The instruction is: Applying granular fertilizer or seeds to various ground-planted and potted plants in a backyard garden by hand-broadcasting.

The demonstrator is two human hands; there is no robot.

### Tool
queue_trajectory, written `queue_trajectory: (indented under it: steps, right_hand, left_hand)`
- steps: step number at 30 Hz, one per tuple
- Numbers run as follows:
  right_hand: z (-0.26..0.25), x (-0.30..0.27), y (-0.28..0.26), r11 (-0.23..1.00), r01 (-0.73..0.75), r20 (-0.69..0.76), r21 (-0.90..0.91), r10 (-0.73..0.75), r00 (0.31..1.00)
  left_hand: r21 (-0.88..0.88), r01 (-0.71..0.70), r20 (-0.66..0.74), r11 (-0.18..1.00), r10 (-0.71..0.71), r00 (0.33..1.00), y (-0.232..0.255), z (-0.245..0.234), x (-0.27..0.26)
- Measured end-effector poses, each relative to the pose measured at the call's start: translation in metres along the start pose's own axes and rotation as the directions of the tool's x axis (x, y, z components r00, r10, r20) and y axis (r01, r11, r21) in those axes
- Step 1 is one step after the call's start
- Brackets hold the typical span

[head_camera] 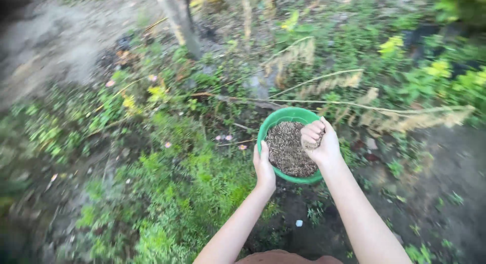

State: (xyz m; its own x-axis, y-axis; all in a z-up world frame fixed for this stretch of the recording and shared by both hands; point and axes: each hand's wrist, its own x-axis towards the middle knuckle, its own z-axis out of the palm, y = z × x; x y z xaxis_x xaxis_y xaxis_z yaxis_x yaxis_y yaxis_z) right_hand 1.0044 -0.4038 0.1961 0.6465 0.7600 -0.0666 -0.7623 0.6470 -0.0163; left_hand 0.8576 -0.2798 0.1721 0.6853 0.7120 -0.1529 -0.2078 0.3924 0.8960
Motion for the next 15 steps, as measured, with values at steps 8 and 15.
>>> queue_trajectory:
  steps: [8, 15]
  right_hand:
    - [0.004, 0.180, 0.027, 0.929, -0.368, -0.036, 0.026, 0.369, 0.929]
    - [0.004, 0.288, 0.109, 0.809, -0.561, -0.175, -0.174, 0.535, 0.827]
  left_hand:
    - [-0.022, -0.262, -0.501, 0.965, 0.216, 0.838, 0.019, -0.091, 0.066]
    - [0.052, -0.394, -0.864, 0.918, 0.240, 0.443, 0.052, -0.164, 0.027]
